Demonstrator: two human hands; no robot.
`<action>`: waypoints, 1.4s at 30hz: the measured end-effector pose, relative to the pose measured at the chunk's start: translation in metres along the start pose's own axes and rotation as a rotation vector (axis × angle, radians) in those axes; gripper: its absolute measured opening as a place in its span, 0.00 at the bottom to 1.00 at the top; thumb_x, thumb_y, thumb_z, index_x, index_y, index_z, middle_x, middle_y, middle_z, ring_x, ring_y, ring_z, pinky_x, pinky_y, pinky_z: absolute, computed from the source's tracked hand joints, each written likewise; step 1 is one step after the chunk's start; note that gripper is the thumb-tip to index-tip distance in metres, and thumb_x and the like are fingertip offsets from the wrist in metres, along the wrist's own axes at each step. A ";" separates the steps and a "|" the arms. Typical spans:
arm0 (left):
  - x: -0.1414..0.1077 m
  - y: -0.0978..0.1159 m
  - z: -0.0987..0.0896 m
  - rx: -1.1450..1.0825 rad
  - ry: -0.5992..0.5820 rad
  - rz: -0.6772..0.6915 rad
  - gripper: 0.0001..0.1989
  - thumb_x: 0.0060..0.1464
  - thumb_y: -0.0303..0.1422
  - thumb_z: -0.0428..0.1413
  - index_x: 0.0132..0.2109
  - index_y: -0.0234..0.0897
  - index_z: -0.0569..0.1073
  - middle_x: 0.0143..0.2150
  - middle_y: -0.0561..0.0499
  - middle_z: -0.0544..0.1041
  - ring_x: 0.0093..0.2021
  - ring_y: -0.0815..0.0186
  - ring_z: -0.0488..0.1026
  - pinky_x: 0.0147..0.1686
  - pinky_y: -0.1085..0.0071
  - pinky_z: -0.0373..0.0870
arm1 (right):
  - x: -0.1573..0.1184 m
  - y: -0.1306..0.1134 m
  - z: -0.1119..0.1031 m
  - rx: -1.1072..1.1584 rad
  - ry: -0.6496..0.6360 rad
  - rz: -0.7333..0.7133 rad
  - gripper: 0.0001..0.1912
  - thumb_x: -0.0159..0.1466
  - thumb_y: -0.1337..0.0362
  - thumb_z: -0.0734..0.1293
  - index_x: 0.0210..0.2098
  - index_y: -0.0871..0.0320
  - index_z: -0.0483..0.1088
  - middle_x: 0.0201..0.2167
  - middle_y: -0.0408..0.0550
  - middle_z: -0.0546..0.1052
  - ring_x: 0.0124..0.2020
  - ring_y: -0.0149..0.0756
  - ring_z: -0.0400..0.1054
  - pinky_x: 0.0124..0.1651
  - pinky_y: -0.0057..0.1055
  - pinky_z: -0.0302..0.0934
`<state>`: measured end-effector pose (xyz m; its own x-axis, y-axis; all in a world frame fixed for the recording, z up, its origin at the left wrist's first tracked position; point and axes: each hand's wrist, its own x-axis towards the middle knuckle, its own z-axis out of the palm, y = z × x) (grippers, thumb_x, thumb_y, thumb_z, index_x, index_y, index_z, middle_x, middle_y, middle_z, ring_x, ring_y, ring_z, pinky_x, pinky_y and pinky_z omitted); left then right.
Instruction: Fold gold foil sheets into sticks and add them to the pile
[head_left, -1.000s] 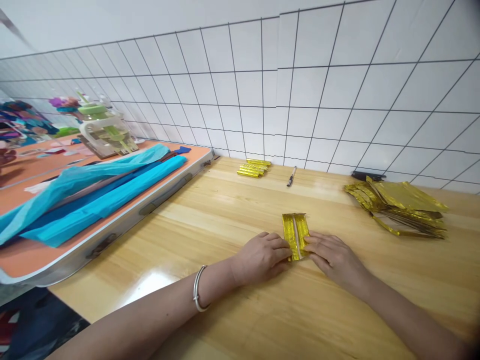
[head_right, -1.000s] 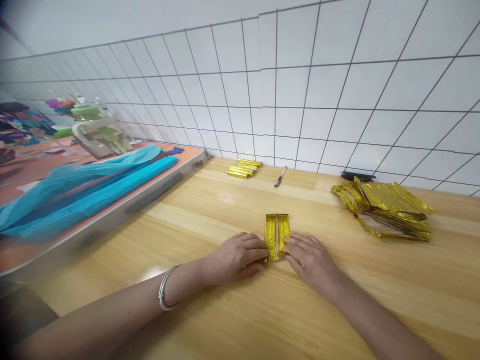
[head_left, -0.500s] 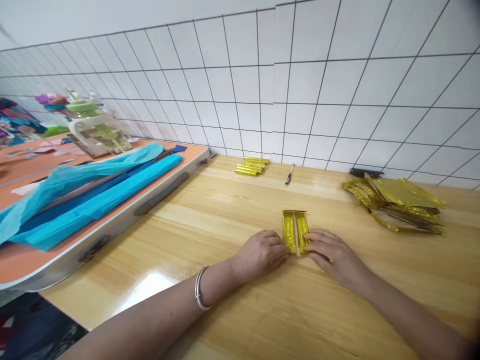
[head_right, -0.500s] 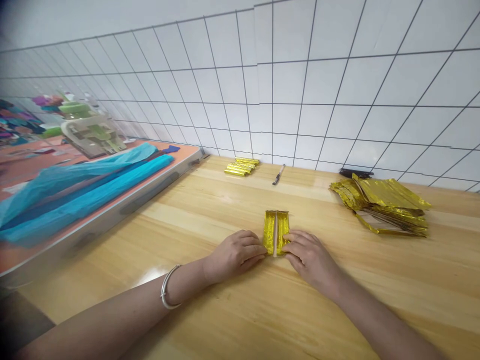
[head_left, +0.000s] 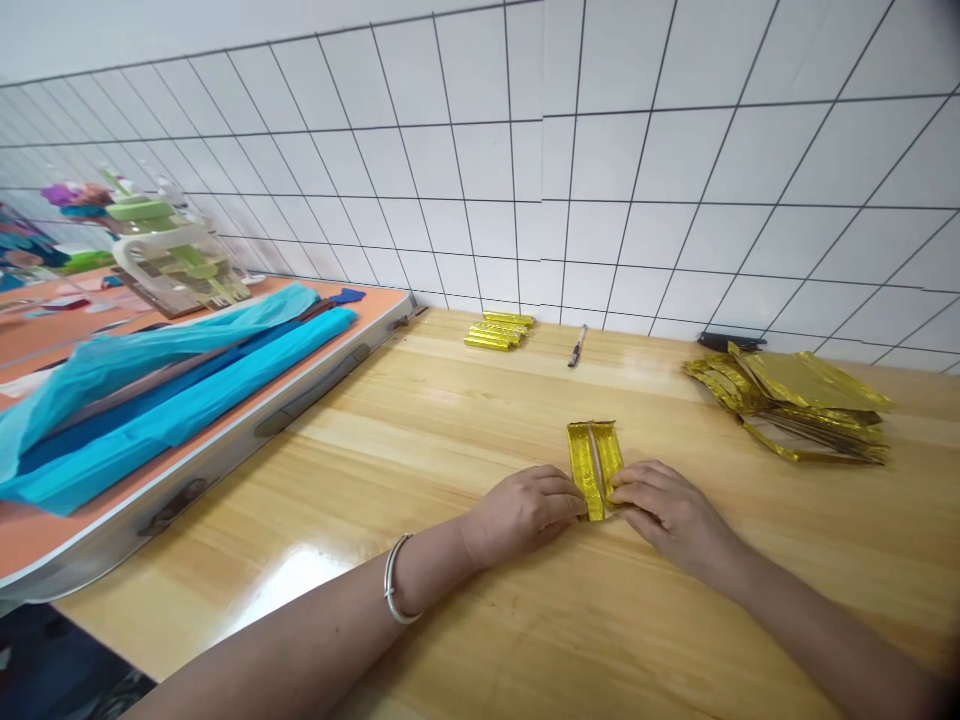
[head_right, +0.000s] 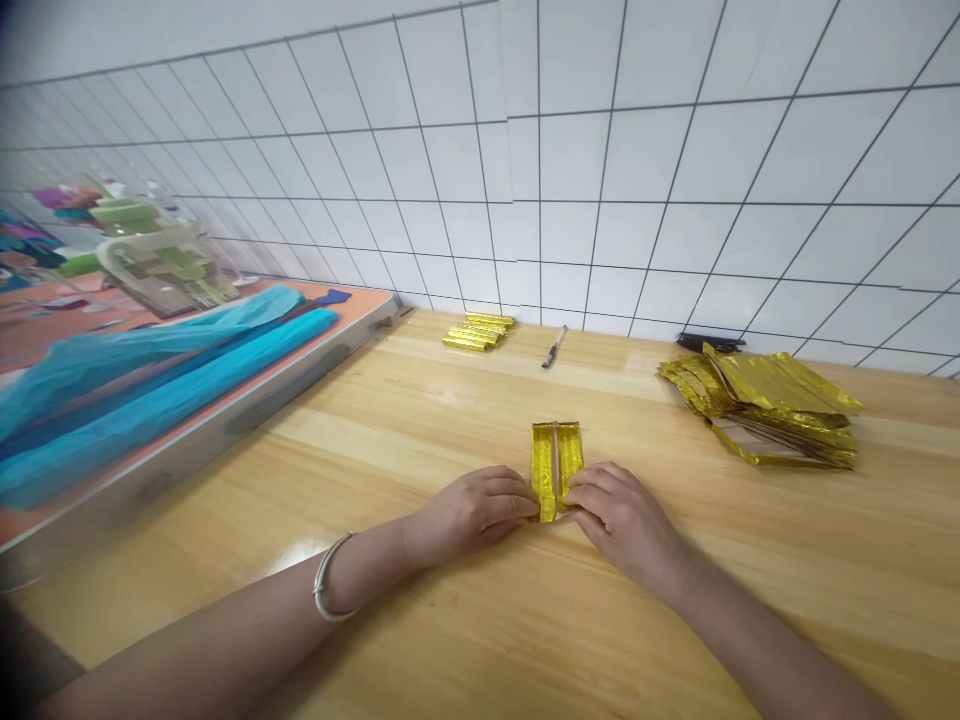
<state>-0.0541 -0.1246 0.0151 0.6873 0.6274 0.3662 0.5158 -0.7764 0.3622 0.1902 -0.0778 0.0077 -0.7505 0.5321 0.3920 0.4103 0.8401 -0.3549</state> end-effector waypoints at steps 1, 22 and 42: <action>0.001 -0.001 0.000 0.012 -0.006 0.011 0.12 0.60 0.27 0.46 0.46 0.35 0.71 0.43 0.46 0.75 0.45 0.65 0.69 0.47 0.68 0.66 | 0.000 0.001 0.001 0.008 0.004 0.005 0.10 0.61 0.69 0.61 0.40 0.53 0.71 0.41 0.49 0.75 0.45 0.39 0.66 0.49 0.41 0.63; 0.001 -0.004 0.005 0.108 0.119 -0.011 0.10 0.58 0.31 0.49 0.46 0.38 0.71 0.45 0.48 0.75 0.45 0.65 0.69 0.46 0.67 0.64 | -0.002 0.002 0.004 0.129 0.091 0.112 0.08 0.60 0.69 0.63 0.39 0.53 0.70 0.38 0.46 0.75 0.42 0.35 0.68 0.46 0.35 0.63; 0.005 0.002 0.003 0.098 -0.009 -0.086 0.10 0.59 0.33 0.47 0.42 0.38 0.72 0.37 0.48 0.74 0.39 0.65 0.68 0.42 0.69 0.63 | 0.004 0.005 -0.026 0.155 -0.239 0.029 0.09 0.61 0.63 0.64 0.42 0.53 0.71 0.38 0.47 0.73 0.42 0.36 0.64 0.45 0.35 0.60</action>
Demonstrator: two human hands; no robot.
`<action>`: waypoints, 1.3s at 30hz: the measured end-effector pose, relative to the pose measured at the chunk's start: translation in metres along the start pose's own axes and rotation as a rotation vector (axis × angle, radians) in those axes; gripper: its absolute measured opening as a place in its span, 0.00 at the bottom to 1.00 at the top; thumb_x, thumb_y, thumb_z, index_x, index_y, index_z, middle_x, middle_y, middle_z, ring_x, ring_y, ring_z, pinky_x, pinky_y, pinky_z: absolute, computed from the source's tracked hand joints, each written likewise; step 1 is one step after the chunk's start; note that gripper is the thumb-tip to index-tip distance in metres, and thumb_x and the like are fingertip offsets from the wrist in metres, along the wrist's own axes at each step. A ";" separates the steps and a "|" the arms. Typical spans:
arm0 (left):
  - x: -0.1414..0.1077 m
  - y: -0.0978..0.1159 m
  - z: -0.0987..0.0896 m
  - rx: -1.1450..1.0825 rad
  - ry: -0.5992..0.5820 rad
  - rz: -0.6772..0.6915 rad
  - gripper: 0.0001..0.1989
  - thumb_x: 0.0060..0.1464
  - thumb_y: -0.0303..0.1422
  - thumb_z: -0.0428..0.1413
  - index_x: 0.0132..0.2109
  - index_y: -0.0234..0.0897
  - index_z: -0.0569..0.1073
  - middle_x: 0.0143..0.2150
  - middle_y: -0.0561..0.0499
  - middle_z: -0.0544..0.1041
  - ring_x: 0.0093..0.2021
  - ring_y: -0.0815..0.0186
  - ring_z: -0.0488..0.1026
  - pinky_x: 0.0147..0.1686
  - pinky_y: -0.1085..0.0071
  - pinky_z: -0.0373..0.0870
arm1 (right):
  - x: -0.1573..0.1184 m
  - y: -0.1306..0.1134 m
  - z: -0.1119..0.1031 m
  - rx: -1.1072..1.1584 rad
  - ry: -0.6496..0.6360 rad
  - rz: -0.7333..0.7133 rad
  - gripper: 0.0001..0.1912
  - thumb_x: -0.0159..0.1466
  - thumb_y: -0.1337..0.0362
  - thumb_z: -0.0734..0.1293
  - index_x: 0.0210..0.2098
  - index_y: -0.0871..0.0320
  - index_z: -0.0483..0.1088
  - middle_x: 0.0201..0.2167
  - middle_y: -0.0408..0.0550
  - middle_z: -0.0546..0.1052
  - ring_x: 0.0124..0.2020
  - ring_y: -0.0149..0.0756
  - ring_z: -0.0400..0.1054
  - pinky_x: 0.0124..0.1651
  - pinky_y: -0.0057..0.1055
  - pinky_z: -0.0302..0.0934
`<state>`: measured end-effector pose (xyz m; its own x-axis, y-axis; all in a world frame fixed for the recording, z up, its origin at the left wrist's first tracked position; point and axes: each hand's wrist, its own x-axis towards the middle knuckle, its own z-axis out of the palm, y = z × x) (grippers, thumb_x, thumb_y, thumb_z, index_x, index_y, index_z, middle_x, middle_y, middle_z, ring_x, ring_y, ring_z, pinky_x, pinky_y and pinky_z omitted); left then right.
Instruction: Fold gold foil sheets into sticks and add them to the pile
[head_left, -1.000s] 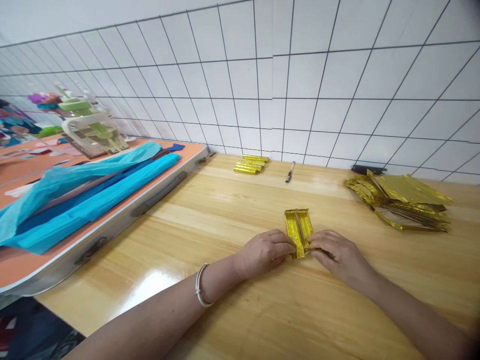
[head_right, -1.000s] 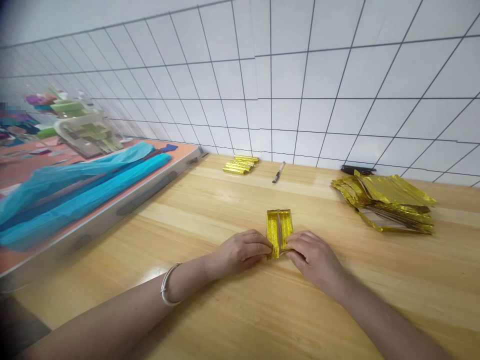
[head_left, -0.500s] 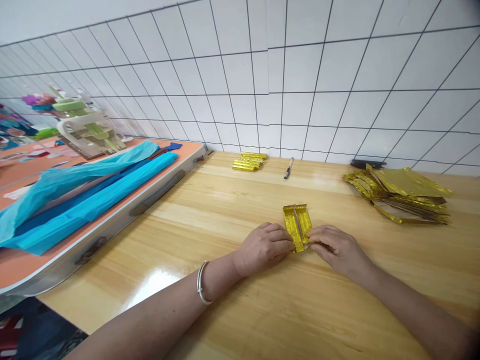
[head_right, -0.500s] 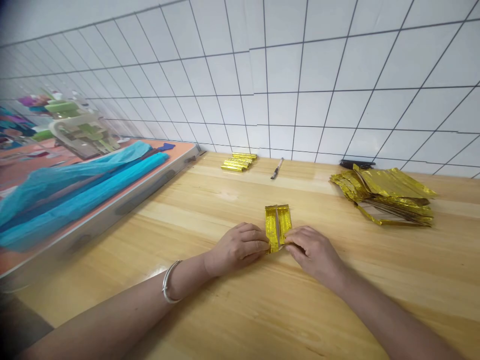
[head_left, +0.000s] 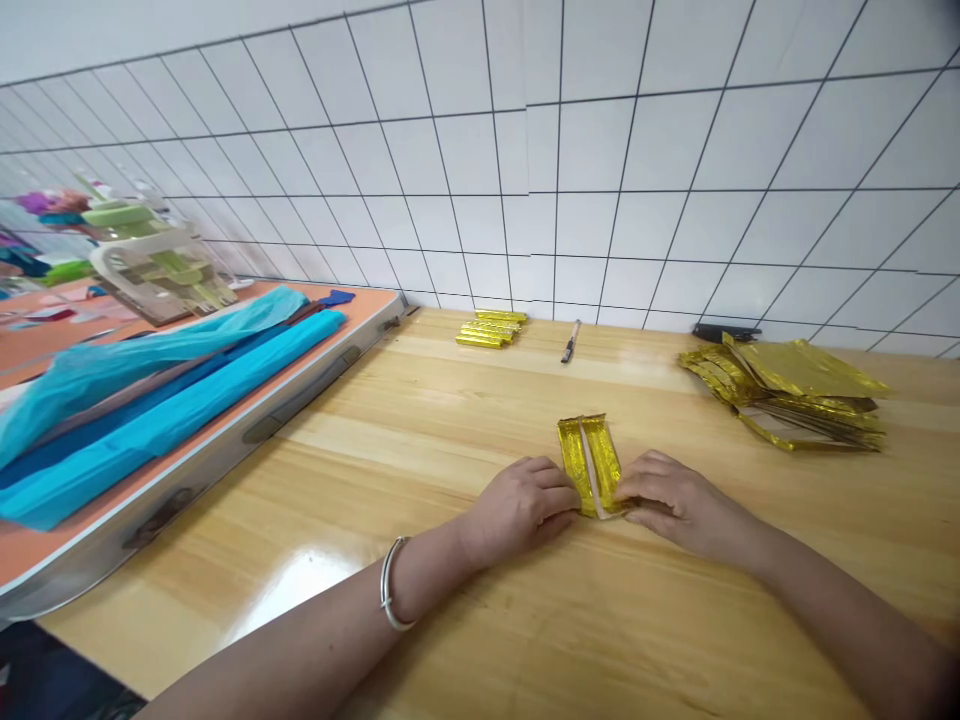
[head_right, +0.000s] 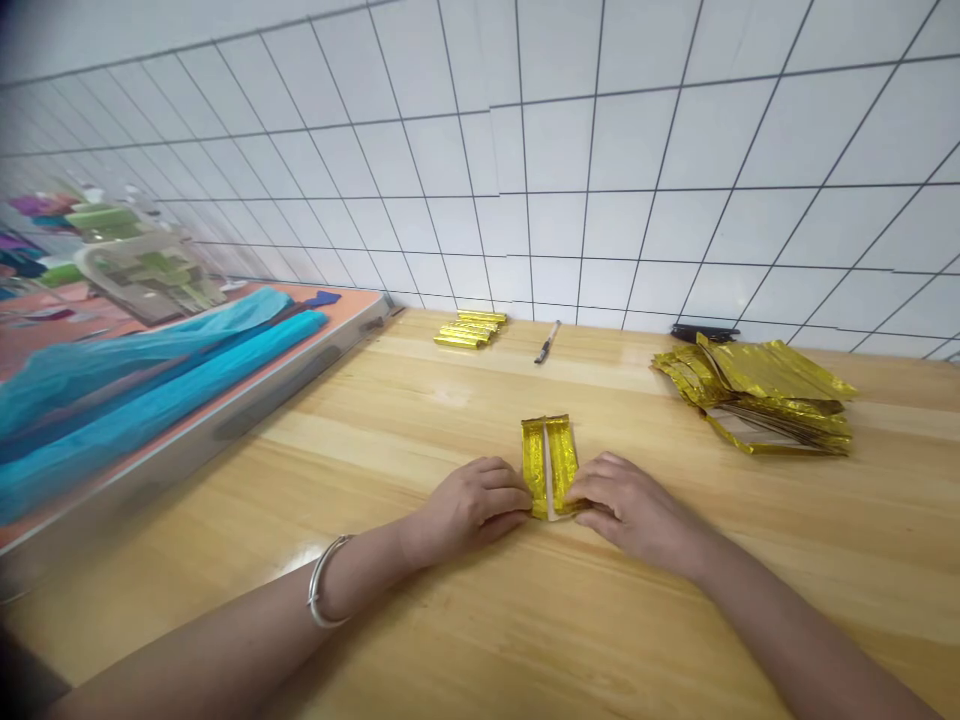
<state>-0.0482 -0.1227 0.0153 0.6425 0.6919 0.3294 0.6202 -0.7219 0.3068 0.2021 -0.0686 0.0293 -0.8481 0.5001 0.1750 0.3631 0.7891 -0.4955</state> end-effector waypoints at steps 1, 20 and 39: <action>0.000 0.000 0.001 -0.016 0.008 -0.009 0.10 0.60 0.33 0.47 0.42 0.38 0.72 0.38 0.48 0.74 0.39 0.65 0.68 0.42 0.69 0.63 | 0.000 0.001 0.000 0.014 0.003 -0.001 0.09 0.62 0.63 0.63 0.41 0.53 0.72 0.38 0.47 0.74 0.42 0.35 0.64 0.45 0.34 0.60; 0.007 0.008 0.005 -0.216 0.104 -0.293 0.08 0.59 0.33 0.50 0.41 0.39 0.73 0.33 0.51 0.75 0.35 0.67 0.69 0.37 0.72 0.63 | 0.005 0.002 0.022 0.056 0.259 0.165 0.07 0.62 0.64 0.62 0.36 0.53 0.73 0.29 0.46 0.75 0.34 0.35 0.67 0.37 0.33 0.61; 0.013 0.007 0.007 -0.255 0.120 -0.407 0.03 0.53 0.31 0.55 0.36 0.36 0.71 0.27 0.54 0.72 0.28 0.70 0.67 0.29 0.76 0.61 | 0.006 0.004 0.023 0.062 0.226 0.306 0.11 0.58 0.66 0.64 0.41 0.55 0.70 0.29 0.44 0.71 0.27 0.32 0.64 0.30 0.29 0.60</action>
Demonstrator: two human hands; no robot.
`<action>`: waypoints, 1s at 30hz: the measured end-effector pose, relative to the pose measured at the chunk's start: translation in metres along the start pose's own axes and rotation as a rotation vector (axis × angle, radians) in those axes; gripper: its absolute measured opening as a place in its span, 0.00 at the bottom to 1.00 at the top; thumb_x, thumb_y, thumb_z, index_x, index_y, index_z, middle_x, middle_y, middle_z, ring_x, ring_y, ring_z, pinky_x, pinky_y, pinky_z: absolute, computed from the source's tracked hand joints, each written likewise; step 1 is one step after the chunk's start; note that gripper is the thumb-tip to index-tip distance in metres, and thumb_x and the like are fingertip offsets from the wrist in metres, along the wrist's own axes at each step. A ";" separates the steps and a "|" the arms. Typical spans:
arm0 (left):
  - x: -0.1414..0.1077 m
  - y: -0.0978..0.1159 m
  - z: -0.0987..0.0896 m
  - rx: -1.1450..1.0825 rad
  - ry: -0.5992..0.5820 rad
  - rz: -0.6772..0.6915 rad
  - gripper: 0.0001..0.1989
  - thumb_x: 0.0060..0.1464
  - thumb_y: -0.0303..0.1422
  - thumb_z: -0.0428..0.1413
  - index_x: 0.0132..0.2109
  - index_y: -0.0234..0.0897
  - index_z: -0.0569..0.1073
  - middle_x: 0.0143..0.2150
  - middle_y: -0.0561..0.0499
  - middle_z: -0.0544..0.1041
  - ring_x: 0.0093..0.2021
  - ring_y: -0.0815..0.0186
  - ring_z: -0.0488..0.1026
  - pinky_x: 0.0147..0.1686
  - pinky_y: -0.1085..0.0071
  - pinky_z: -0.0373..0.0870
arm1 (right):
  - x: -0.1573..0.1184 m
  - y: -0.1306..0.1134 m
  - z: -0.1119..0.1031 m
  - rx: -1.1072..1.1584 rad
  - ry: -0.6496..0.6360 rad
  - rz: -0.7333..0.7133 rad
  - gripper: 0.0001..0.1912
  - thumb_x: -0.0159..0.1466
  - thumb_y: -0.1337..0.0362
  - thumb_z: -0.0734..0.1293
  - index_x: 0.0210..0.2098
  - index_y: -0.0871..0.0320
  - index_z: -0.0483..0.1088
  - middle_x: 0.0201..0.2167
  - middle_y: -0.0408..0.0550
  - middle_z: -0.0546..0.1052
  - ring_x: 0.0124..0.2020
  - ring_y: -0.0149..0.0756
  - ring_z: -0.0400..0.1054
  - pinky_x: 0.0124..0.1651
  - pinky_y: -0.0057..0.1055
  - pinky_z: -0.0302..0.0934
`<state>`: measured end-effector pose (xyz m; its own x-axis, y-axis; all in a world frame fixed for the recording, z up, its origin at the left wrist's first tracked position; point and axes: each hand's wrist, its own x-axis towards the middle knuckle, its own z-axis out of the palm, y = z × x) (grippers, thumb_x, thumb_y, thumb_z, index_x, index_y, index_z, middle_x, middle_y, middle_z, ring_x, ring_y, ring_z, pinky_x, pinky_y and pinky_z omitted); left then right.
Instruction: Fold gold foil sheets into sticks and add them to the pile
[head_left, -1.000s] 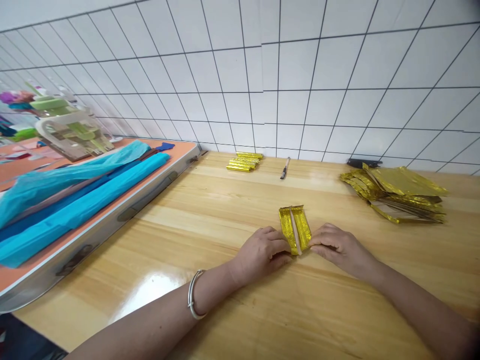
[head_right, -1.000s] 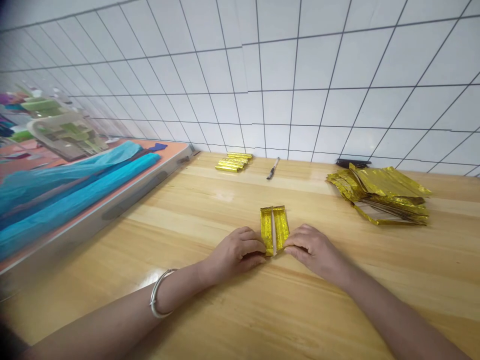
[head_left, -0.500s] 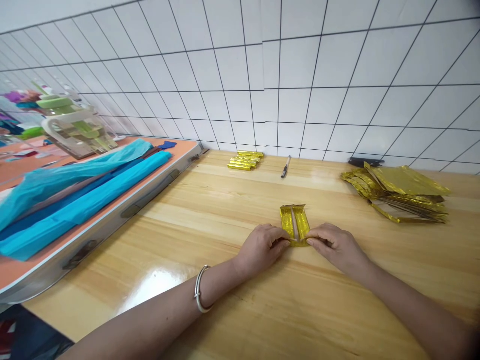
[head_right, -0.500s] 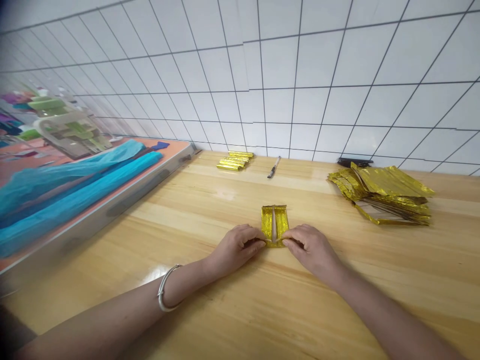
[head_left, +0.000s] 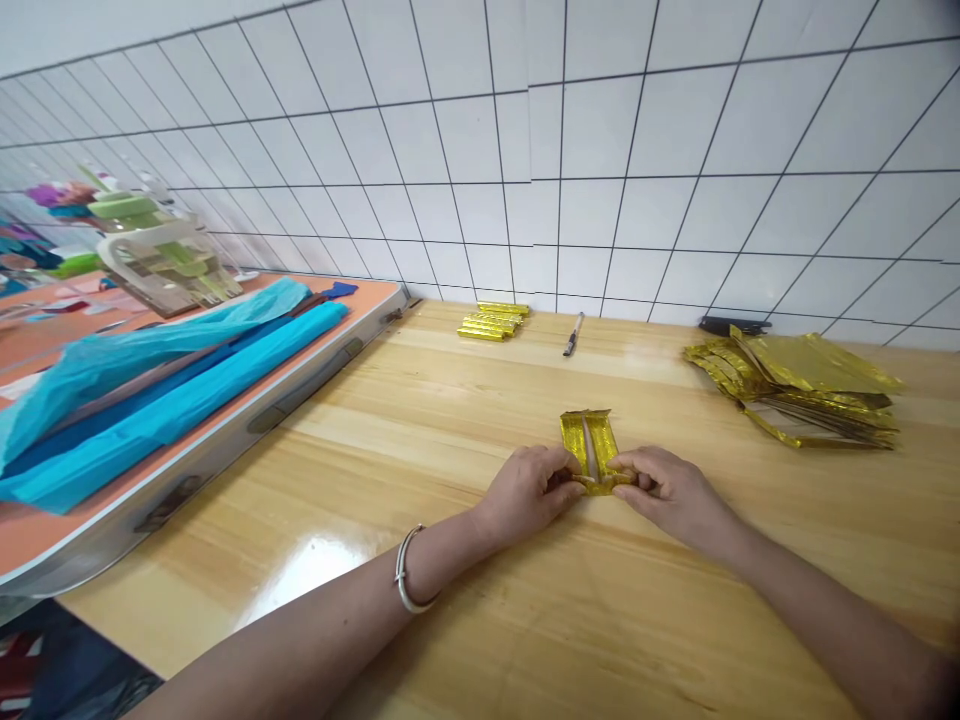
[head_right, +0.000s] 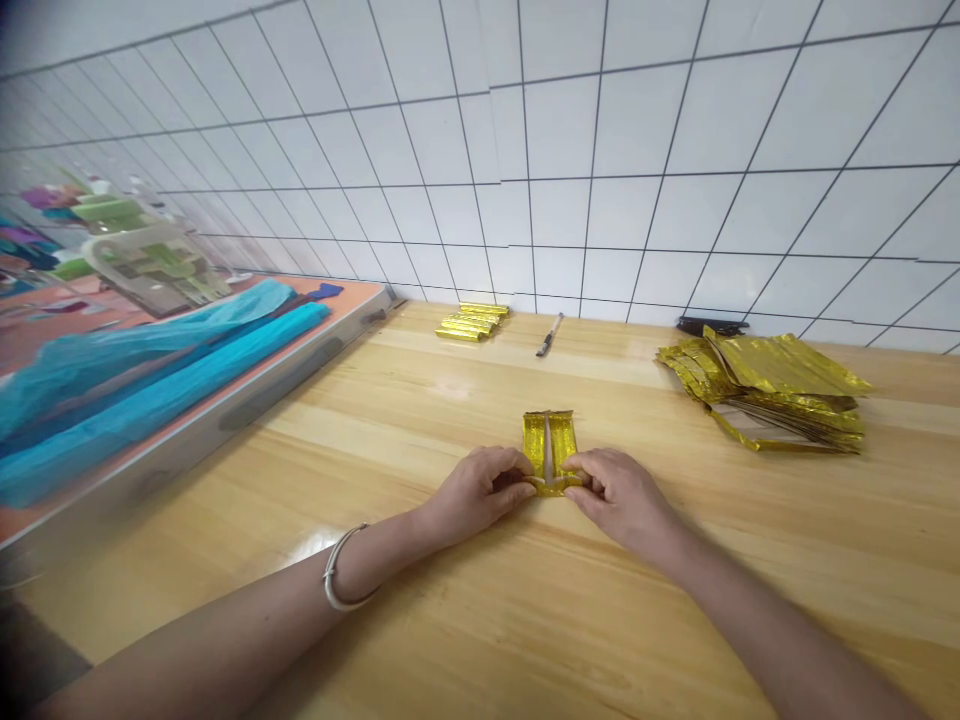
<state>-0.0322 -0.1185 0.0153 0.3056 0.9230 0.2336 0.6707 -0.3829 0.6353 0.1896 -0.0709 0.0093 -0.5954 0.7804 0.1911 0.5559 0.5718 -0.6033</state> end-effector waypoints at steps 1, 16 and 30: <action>0.000 -0.001 -0.001 -0.016 -0.014 0.025 0.04 0.52 0.31 0.55 0.37 0.36 0.71 0.28 0.54 0.72 0.28 0.70 0.68 0.30 0.76 0.62 | 0.000 0.000 -0.003 0.016 -0.028 -0.019 0.11 0.57 0.66 0.65 0.41 0.55 0.70 0.29 0.44 0.71 0.28 0.32 0.64 0.31 0.29 0.60; -0.002 -0.002 0.003 0.119 -0.002 0.098 0.14 0.57 0.34 0.52 0.25 0.34 0.68 0.26 0.51 0.68 0.30 0.69 0.65 0.31 0.74 0.60 | -0.001 -0.009 -0.002 -0.100 -0.011 -0.080 0.06 0.60 0.64 0.62 0.29 0.56 0.70 0.26 0.46 0.68 0.31 0.35 0.62 0.33 0.32 0.57; 0.003 0.004 0.008 0.275 0.030 0.000 0.13 0.56 0.37 0.52 0.27 0.35 0.68 0.27 0.50 0.69 0.31 0.66 0.66 0.32 0.71 0.59 | 0.008 -0.010 0.003 -0.194 -0.021 0.035 0.05 0.57 0.65 0.63 0.24 0.55 0.64 0.22 0.42 0.67 0.27 0.34 0.61 0.30 0.30 0.53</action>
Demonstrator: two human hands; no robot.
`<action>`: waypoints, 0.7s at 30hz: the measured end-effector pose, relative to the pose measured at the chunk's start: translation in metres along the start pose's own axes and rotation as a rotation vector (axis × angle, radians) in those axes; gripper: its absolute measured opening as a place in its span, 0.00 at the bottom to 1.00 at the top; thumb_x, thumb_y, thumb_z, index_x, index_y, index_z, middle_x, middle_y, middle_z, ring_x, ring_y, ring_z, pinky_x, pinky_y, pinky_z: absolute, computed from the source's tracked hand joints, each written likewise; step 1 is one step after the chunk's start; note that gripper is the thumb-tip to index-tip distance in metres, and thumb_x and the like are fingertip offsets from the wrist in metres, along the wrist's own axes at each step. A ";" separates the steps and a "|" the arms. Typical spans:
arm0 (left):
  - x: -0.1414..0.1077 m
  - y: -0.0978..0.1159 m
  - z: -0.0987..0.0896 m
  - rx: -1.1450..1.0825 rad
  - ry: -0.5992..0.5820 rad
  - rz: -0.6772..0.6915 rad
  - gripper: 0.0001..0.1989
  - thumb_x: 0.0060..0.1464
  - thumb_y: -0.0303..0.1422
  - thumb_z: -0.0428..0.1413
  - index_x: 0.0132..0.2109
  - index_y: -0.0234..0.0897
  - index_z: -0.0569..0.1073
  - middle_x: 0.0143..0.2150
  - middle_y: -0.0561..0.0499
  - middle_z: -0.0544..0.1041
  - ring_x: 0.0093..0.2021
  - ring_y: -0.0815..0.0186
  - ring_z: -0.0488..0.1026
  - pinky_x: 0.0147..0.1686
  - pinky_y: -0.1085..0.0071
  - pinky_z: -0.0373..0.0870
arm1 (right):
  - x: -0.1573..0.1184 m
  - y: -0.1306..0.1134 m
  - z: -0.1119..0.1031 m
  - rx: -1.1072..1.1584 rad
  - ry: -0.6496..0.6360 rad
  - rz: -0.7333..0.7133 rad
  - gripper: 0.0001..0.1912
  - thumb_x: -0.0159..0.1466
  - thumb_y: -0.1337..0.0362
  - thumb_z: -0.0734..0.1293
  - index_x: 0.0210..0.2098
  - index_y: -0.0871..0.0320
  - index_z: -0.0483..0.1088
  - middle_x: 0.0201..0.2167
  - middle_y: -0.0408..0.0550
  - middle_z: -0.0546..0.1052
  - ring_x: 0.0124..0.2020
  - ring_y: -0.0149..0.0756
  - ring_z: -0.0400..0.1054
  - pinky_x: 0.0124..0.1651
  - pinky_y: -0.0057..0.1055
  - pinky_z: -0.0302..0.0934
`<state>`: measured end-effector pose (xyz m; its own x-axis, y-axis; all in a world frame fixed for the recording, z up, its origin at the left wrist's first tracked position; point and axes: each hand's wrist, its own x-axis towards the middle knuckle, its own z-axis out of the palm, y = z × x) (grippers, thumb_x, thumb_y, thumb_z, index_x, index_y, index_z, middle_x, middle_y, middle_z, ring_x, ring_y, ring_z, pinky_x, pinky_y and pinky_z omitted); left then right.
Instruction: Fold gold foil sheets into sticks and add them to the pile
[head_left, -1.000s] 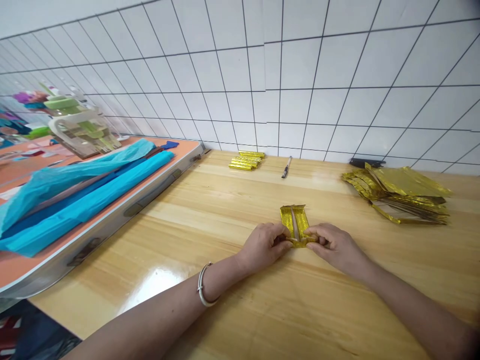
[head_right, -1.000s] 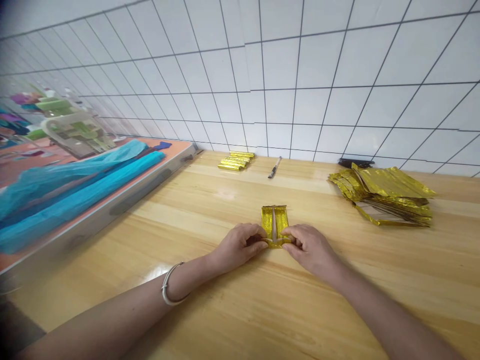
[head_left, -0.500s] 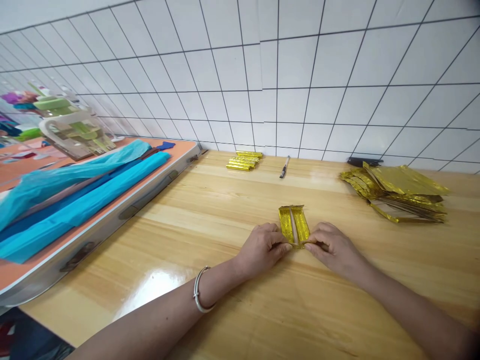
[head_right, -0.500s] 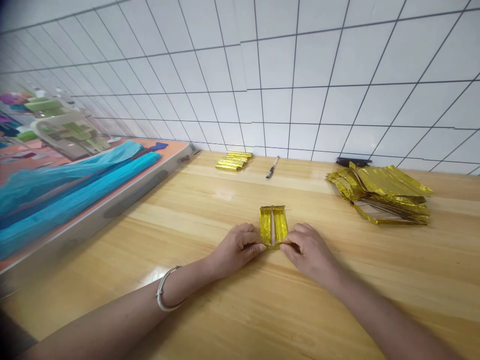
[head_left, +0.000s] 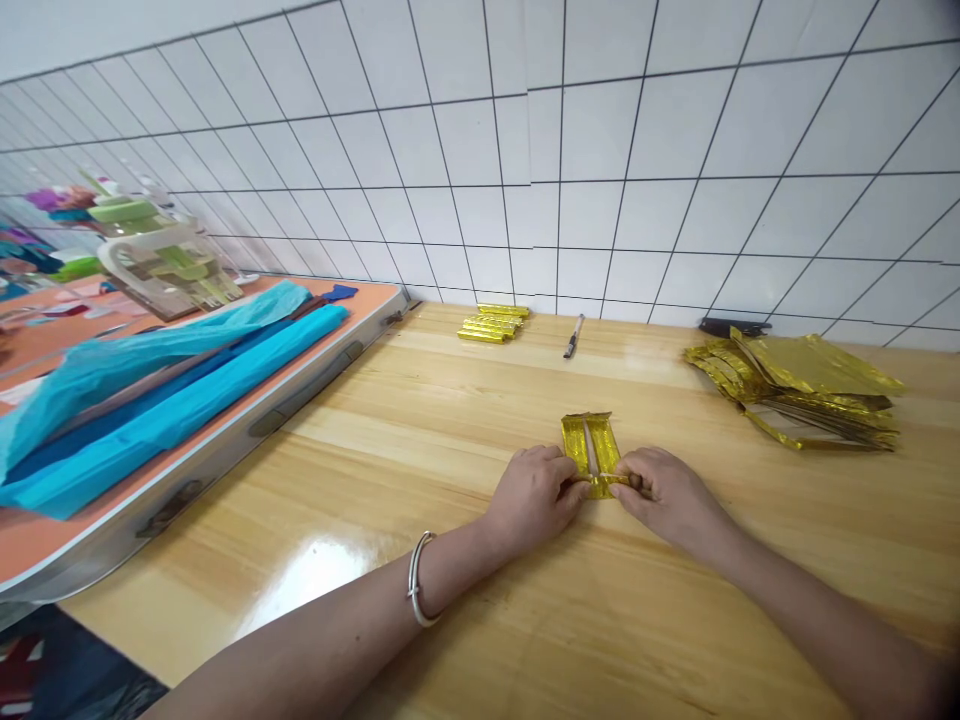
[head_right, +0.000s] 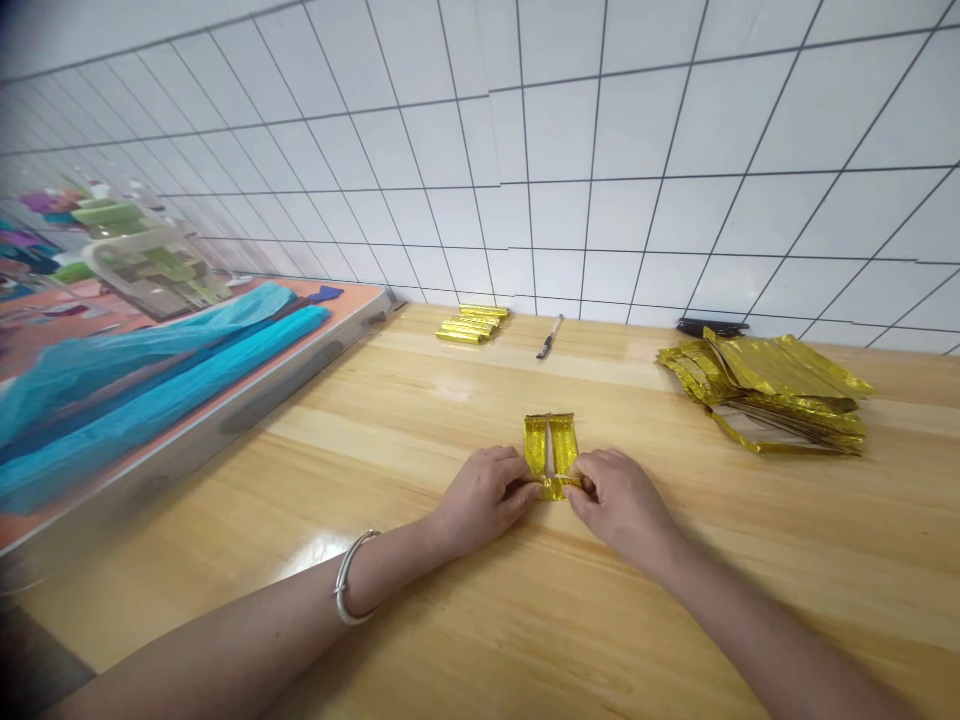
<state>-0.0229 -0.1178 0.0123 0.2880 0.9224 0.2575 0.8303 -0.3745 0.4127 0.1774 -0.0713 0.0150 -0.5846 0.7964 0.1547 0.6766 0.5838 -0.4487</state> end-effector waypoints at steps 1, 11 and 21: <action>0.000 0.000 0.000 0.004 0.001 -0.005 0.12 0.55 0.38 0.53 0.27 0.35 0.67 0.27 0.51 0.69 0.31 0.66 0.66 0.32 0.71 0.59 | 0.000 0.000 0.000 0.004 -0.003 0.010 0.05 0.57 0.64 0.63 0.25 0.55 0.64 0.22 0.42 0.67 0.27 0.34 0.61 0.29 0.30 0.53; -0.001 0.000 -0.002 -0.061 0.073 -0.014 0.14 0.50 0.35 0.58 0.42 0.37 0.66 0.38 0.49 0.70 0.37 0.64 0.67 0.34 0.70 0.64 | -0.002 0.001 -0.003 0.064 -0.036 0.022 0.03 0.57 0.65 0.64 0.32 0.55 0.67 0.23 0.41 0.68 0.28 0.34 0.62 0.30 0.30 0.53; -0.021 0.013 -0.014 0.181 -0.082 0.326 0.13 0.60 0.33 0.47 0.51 0.36 0.66 0.43 0.46 0.71 0.45 0.61 0.65 0.44 0.63 0.62 | -0.002 0.003 0.000 0.079 -0.008 0.017 0.03 0.56 0.64 0.65 0.32 0.55 0.67 0.23 0.41 0.68 0.28 0.34 0.61 0.31 0.30 0.53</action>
<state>-0.0248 -0.1435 0.0247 0.5820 0.7651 0.2756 0.7577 -0.6332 0.1578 0.1801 -0.0710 0.0136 -0.5771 0.8047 0.1393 0.6493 0.5555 -0.5195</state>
